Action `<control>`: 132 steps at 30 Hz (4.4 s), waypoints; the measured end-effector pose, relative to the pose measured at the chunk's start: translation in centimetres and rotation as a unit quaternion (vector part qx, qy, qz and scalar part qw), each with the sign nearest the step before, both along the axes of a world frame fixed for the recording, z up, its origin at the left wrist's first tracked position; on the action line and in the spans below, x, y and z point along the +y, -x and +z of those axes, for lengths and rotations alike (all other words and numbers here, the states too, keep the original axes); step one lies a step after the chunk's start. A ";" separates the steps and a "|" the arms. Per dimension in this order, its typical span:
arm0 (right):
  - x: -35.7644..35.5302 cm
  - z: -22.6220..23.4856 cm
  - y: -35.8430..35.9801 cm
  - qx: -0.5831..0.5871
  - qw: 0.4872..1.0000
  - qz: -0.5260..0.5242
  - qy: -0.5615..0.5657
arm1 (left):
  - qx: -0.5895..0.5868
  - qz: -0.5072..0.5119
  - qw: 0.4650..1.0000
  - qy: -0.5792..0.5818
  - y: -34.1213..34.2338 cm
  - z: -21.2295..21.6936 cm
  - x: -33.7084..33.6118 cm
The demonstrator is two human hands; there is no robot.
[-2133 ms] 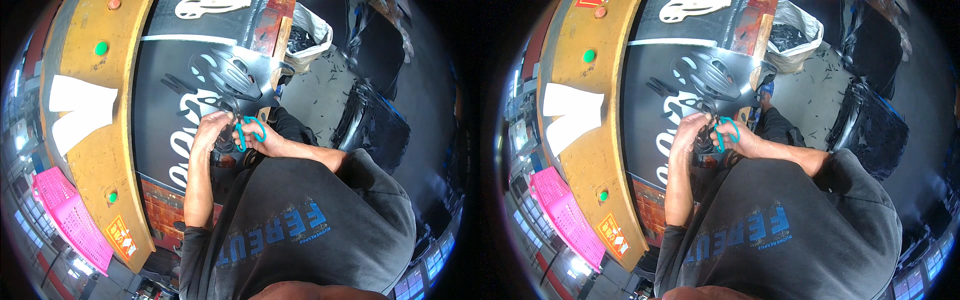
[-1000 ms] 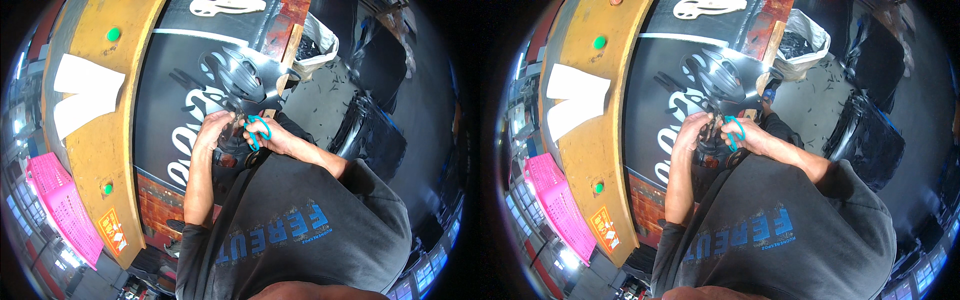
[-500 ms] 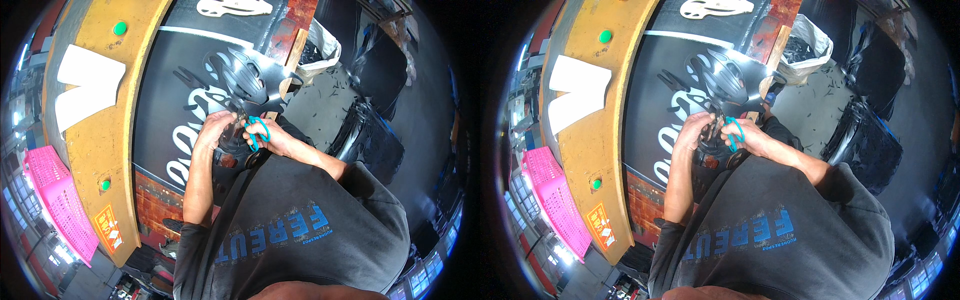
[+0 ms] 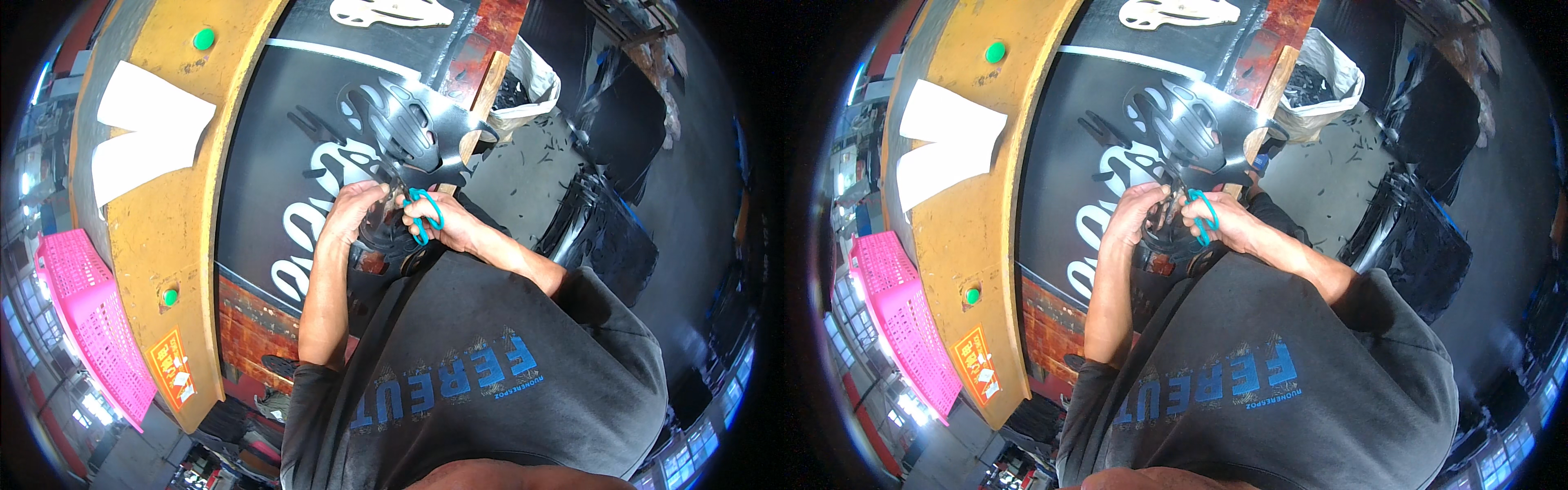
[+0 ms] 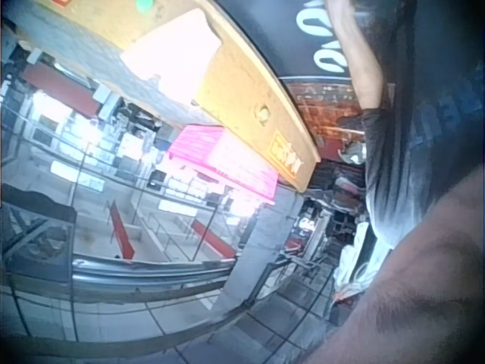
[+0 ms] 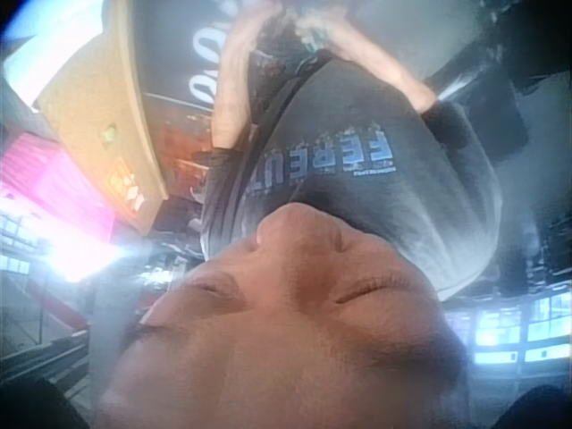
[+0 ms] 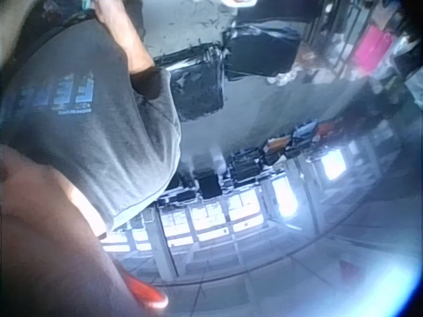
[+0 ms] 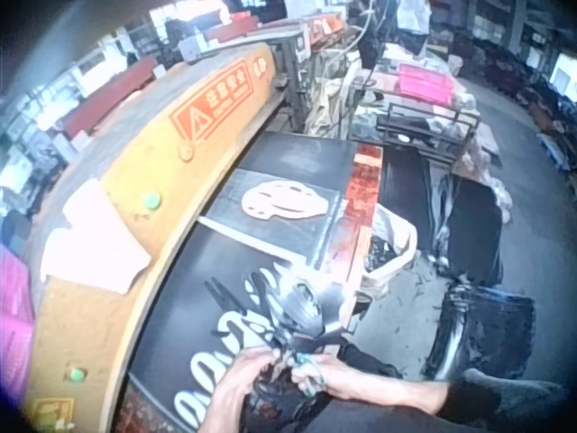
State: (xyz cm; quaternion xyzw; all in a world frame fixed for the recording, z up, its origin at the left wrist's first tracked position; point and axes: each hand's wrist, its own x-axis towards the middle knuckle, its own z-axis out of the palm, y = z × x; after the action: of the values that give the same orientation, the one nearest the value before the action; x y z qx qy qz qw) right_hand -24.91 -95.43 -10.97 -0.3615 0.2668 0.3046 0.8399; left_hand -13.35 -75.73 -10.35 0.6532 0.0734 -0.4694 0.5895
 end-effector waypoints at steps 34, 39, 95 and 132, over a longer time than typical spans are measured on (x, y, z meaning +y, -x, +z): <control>-0.1 -0.2 -0.9 -0.020 0.998 0.016 0.065 | 0.060 0.018 0.996 0.059 -0.2 0.2 0.6; 0.1 0.1 -1.9 -0.047 0.994 0.011 0.100 | 0.061 0.016 0.997 0.049 -0.2 -0.2 1.0; 1.6 34.8 -51.4 -0.793 0.162 0.181 0.559 | -0.234 0.734 0.637 0.040 11.9 13.2 -6.5; 27.0 11.7 -7.0 -0.233 0.806 0.543 -0.047 | -0.579 0.375 0.653 -0.311 24.6 12.0 18.8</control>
State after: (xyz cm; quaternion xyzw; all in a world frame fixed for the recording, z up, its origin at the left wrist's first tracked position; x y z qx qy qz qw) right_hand -17.87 -68.38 0.70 -0.4674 -0.1912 0.6294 0.5906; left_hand -37.99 -56.88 1.62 0.8547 0.0974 0.3157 0.4005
